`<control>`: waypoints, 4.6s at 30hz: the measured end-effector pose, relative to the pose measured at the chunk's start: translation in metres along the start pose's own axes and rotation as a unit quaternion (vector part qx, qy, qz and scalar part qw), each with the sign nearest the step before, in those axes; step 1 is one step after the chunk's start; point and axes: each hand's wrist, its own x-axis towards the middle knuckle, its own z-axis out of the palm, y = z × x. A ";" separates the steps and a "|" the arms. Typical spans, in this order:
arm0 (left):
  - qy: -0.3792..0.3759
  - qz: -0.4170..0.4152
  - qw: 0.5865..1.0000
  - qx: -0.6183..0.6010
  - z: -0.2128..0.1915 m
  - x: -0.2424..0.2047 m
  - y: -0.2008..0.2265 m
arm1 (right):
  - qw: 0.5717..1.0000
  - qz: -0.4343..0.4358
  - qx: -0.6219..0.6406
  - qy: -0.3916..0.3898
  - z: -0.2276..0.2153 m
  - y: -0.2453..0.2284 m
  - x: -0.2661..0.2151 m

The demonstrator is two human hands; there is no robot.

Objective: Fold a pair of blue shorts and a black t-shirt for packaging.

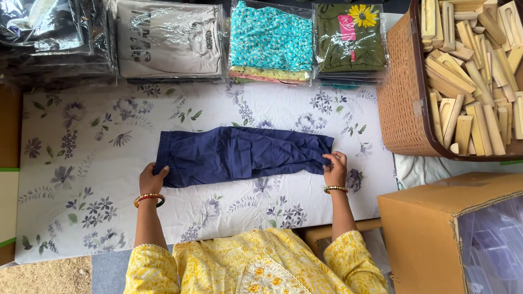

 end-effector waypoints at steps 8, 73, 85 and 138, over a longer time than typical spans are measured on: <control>0.029 0.030 0.994 -0.099 -0.022 0.005 -0.005 | 0.976 -0.165 0.028 0.137 -0.057 -0.077 0.046; 0.009 0.079 0.997 0.015 -0.038 -0.053 -0.007 | 0.978 0.194 -0.066 0.033 0.020 -0.002 0.026; 0.102 0.294 0.928 0.204 0.031 -0.037 0.063 | 0.966 0.160 -0.201 0.026 0.048 -0.030 0.105; 0.059 0.166 0.863 0.473 0.044 -0.051 0.033 | 0.907 -0.031 -0.399 -0.135 0.073 -0.029 0.035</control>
